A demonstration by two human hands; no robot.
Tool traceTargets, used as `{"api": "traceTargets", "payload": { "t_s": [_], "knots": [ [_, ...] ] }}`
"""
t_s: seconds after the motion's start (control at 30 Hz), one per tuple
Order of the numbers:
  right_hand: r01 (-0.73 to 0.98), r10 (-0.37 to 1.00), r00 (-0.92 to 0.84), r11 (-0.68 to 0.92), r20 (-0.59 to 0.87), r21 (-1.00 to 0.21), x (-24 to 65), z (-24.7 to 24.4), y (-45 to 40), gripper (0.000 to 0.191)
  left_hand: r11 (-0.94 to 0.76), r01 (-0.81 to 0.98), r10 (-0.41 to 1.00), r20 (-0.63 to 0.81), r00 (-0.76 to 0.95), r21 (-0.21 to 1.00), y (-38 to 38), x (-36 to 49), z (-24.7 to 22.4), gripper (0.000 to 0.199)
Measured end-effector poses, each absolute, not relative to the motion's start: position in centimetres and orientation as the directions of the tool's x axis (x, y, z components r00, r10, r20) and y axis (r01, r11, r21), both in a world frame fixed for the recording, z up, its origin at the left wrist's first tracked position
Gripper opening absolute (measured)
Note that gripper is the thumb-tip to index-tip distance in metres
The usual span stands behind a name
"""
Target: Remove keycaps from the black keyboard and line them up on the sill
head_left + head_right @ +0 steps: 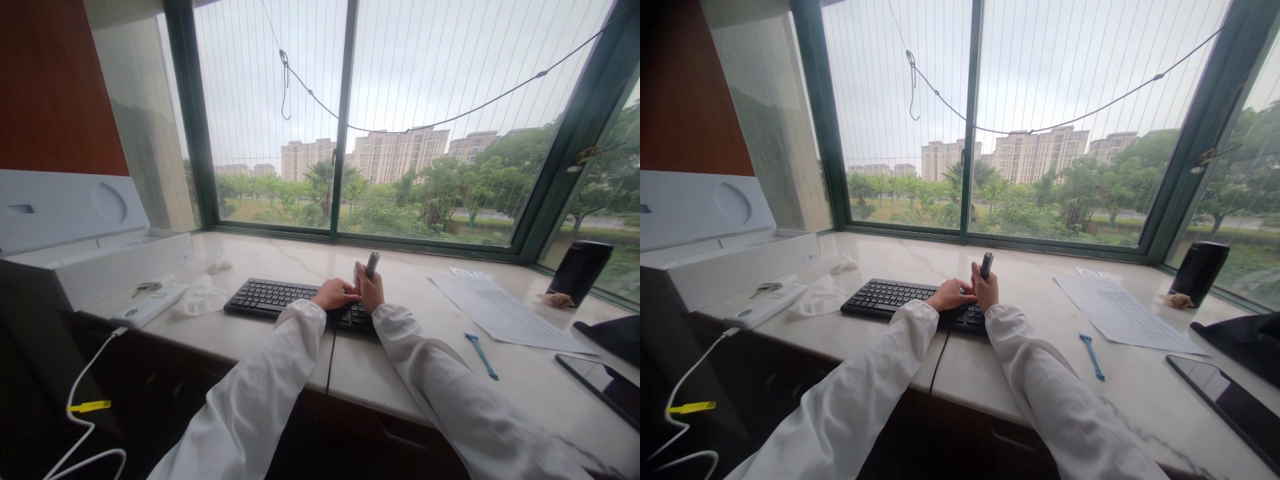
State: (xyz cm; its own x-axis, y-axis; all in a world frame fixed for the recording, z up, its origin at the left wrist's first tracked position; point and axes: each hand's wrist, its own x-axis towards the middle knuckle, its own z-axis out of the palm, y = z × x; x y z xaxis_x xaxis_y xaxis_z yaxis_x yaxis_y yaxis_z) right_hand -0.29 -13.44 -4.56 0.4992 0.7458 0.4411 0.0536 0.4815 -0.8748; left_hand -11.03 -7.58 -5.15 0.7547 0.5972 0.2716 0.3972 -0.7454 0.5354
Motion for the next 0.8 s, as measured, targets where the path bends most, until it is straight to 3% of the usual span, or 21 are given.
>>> {"api": "traceTargets", "payload": {
  "t_s": [0.1,0.27,0.4,0.47,0.53,0.63,0.8],
  "knots": [
    [0.051,0.721,0.519,0.51,0.459,-0.859,-0.7,-4.3,-13.6,0.046,-0.749,0.398,0.598,0.282,0.75,0.529,-7.7,-11.1,-5.1,0.033],
    [-0.113,0.721,0.555,0.56,0.416,-0.821,0.0,-3.0,-13.8,0.045,-0.751,0.377,0.594,0.304,0.745,0.543,-7.9,-11.1,-5.1,0.034],
    [-0.08,0.641,0.644,0.598,0.417,-0.797,2.9,-1.1,-14.6,0.043,-0.749,0.377,0.592,0.295,0.75,0.544,-8.0,-11.0,-5.0,0.035],
    [0.04,0.643,0.655,0.494,0.396,-0.868,4.8,-0.5,-15.3,0.04,-0.749,0.375,0.591,0.295,0.75,0.546,-7.9,-11.0,-4.9,0.035],
    [0.268,0.699,0.598,0.286,0.392,-0.92,6.6,-0.5,-16.0,0.038,-0.748,0.371,0.591,0.297,0.751,0.55,-7.9,-11.0,-4.9,0.034],
    [0.599,0.828,0.438,0.022,0.351,-0.8,8.2,-1.2,-16.7,0.032,-0.745,0.357,0.585,0.297,0.755,0.563,-7.9,-11.0,-4.8,0.032],
    [0.779,0.96,0.202,-0.039,0.192,-0.626,8.7,-2.4,-16.6,0.02,-0.748,0.312,0.566,0.317,0.761,0.586,-7.7,-11.0,-4.9,0.029]
  ]
}}
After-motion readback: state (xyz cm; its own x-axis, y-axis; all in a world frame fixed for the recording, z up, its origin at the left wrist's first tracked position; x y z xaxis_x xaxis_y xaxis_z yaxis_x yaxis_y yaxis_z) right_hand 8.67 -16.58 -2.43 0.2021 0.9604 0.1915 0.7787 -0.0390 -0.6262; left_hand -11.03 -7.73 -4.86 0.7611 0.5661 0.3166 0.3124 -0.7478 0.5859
